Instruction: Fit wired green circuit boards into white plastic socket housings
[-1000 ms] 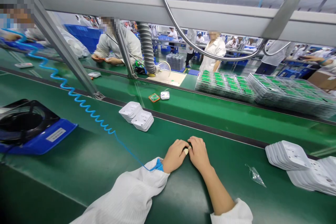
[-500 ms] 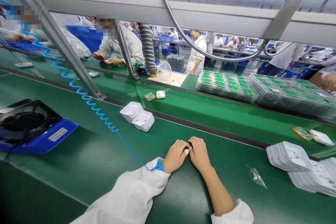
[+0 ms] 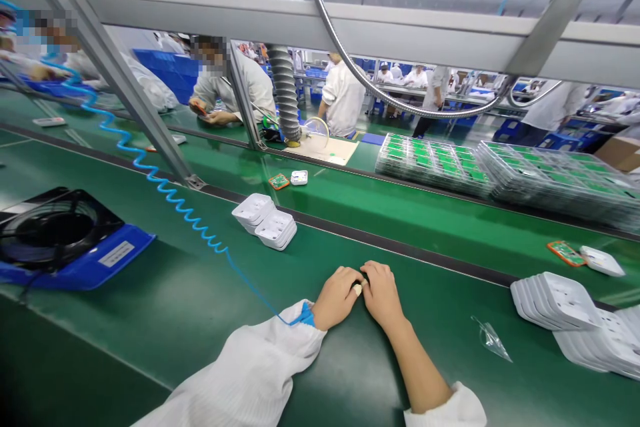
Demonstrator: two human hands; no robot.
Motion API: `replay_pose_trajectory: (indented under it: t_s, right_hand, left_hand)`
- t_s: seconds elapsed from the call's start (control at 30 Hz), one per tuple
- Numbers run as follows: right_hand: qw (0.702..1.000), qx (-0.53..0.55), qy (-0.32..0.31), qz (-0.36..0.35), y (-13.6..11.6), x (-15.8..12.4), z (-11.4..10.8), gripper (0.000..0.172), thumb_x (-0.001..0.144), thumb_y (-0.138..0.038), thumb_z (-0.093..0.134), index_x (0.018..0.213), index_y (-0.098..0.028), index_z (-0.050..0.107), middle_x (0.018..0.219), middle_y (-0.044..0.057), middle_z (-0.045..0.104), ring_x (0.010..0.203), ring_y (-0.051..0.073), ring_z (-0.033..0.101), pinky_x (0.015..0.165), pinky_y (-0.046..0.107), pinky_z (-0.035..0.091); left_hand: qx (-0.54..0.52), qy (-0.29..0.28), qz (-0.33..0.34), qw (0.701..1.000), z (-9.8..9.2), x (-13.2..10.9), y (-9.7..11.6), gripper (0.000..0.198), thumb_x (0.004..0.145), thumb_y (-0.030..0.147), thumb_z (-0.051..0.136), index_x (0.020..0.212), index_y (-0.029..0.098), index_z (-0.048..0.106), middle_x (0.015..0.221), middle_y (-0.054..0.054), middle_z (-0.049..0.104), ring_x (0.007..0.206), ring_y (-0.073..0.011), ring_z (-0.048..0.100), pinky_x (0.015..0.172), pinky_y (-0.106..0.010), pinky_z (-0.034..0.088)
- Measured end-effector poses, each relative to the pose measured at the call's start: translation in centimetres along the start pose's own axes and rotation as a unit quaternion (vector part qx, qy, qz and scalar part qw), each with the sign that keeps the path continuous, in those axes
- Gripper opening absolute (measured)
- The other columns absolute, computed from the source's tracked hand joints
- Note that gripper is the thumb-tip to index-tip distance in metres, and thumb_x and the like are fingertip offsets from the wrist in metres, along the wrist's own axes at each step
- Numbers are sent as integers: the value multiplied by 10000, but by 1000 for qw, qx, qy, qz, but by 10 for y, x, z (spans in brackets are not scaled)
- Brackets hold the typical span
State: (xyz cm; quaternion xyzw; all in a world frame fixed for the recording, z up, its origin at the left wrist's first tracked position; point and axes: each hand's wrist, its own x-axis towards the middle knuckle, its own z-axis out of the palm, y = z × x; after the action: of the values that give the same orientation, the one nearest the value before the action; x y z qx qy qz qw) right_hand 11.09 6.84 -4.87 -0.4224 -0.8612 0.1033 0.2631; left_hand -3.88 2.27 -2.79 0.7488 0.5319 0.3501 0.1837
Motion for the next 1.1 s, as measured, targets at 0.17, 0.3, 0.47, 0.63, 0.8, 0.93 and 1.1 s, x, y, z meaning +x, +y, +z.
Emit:
replay_pose_trajectory:
  t_s: [0.17,0.3,0.47,0.63,0.8,0.93,1.1]
  right_hand:
    - [1000,0,3,2,-1,0,-1,261,806,-137,420,1028,-162,554,1111,105,571,1018,235,483,866,396,391]
    - [1000,2,7,1,-3,0,-2,263,808,-139,416,1030,-166,554,1108,103,574,1013,235,483,860,398,395]
    - [1000,-1,15,-2,-3,0,-1,261,811,-145,412,1028,-171,555,1103,105,579,1005,232,490,849,400,403]
    - [1000,-5,11,-4,-1,0,-1,250,826,-165,412,1031,-172,554,1106,103,578,1013,229,491,846,394,407]
    - [1000,-6,7,-2,-1,-1,0,257,821,-152,411,1036,-167,551,1110,101,575,1020,227,486,853,393,404]
    - [1000,-4,9,-5,-1,-1,-1,265,816,-149,408,1038,-169,551,1111,103,575,1018,226,487,852,396,403]
    - [1000,-7,9,-3,-1,0,0,265,817,-150,402,1035,-168,552,1112,106,575,1016,225,489,848,393,405]
  left_hand:
    - [1,1,4,1000,1,0,-1,145,804,108,428,871,174,540,895,-41,576,842,-181,483,808,-323,403]
    - [-3,3,3,1000,1,0,-1,140,798,106,431,858,175,538,893,-40,576,840,-181,483,802,-322,404]
    - [-7,9,2,1000,2,0,-2,133,805,114,431,857,179,535,893,-36,576,843,-181,482,807,-324,403]
    - [0,9,4,1000,2,0,-1,139,801,105,426,851,180,533,887,-35,579,830,-181,483,796,-325,402]
    - [1,6,1,1000,0,0,0,138,799,104,433,854,177,536,887,-37,579,833,-180,482,790,-318,406]
    - [2,9,1,1000,0,0,1,138,800,104,433,855,175,537,886,-37,578,834,-178,481,792,-316,405]
    - [2,4,-1,1000,1,0,0,144,801,108,425,859,180,536,893,-35,576,834,-178,480,793,-318,406]
